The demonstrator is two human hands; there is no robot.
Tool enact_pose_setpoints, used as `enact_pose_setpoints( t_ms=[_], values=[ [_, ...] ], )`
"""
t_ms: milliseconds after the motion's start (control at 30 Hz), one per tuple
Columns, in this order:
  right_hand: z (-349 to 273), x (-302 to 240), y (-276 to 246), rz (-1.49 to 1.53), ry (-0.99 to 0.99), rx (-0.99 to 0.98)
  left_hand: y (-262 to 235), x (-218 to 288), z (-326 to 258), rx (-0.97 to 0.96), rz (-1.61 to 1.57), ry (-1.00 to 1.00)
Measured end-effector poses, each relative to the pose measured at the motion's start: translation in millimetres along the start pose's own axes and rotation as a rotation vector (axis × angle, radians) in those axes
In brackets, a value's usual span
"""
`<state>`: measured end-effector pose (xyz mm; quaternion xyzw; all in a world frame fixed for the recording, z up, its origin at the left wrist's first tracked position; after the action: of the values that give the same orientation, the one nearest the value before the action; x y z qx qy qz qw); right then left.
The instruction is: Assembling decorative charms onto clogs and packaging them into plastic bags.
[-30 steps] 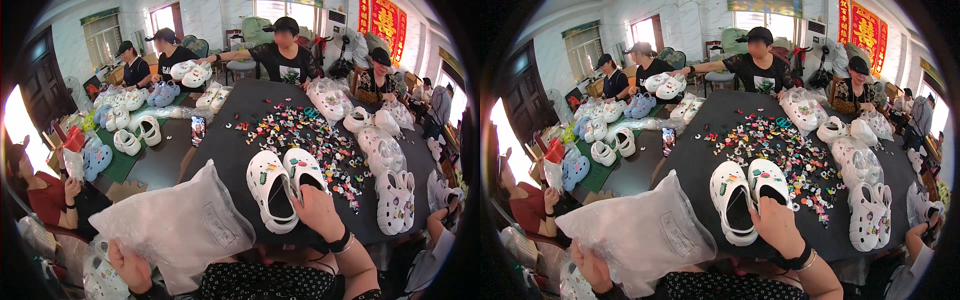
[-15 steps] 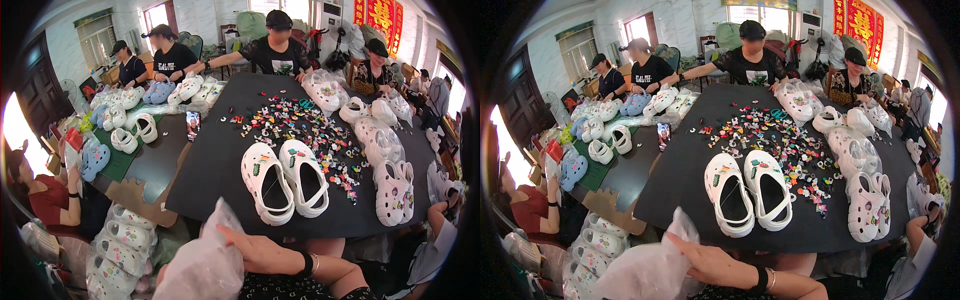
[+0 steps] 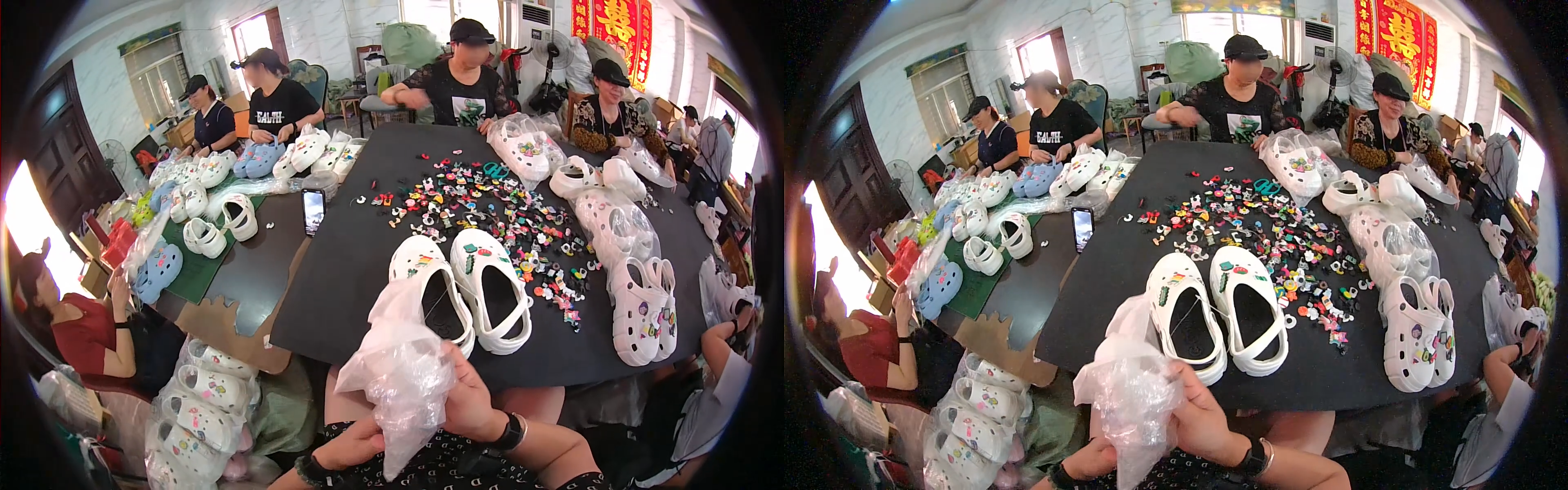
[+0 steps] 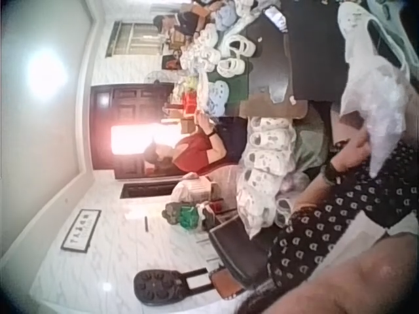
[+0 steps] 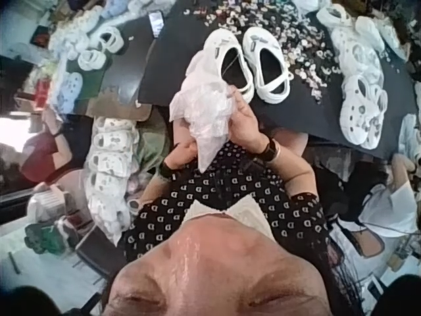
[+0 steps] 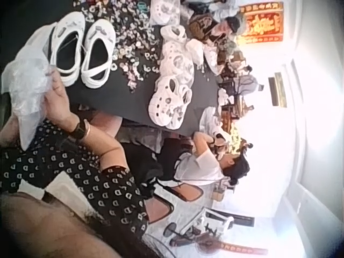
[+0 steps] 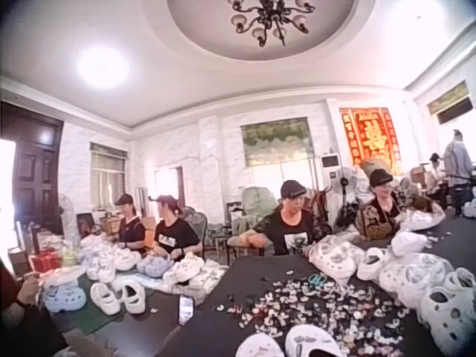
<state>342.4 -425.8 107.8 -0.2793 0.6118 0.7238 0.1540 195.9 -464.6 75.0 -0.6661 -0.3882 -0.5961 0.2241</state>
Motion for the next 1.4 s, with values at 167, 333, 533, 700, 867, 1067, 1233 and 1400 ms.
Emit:
enact_pose_setpoints(
  t_ms=[167,333,533,700,867,1067,1233,1400],
  values=[
    [-13,13,-13,-0.063,0.244,-0.074,-17,-13,11,0.12,-0.412,0.017],
    [-19,13,-10,0.007,0.252,-0.158,-24,4,21,0.188,-0.403,0.176],
    [-33,28,-38,-0.458,0.315,-0.263,-22,34,25,0.433,-0.366,0.314],
    [-35,7,-41,-0.71,0.085,-0.154,-31,38,29,0.492,-0.536,0.247],
    [-42,-65,22,-1.438,-0.637,-0.226,-24,43,23,0.095,-0.535,0.244],
    [-33,-77,66,-1.589,-0.581,-0.512,1,61,35,-0.283,-0.02,0.0],
    [-39,-69,64,-1.644,-0.646,-0.687,5,68,44,-0.282,0.488,0.161],
    [-40,-96,50,-1.605,-0.78,-0.349,5,81,44,0.097,-0.258,0.354]
  ],
)
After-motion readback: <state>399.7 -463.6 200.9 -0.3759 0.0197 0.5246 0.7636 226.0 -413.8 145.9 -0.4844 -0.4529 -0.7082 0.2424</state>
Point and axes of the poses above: each hand's wrist, its own z-axis towards the middle knuckle, its own y-axis out of the palm, x = y × z, the point moved 6 cm from there along z, towards the middle knuckle, and after that the axes turned 2 degrees about x, right-handed, at the moved point
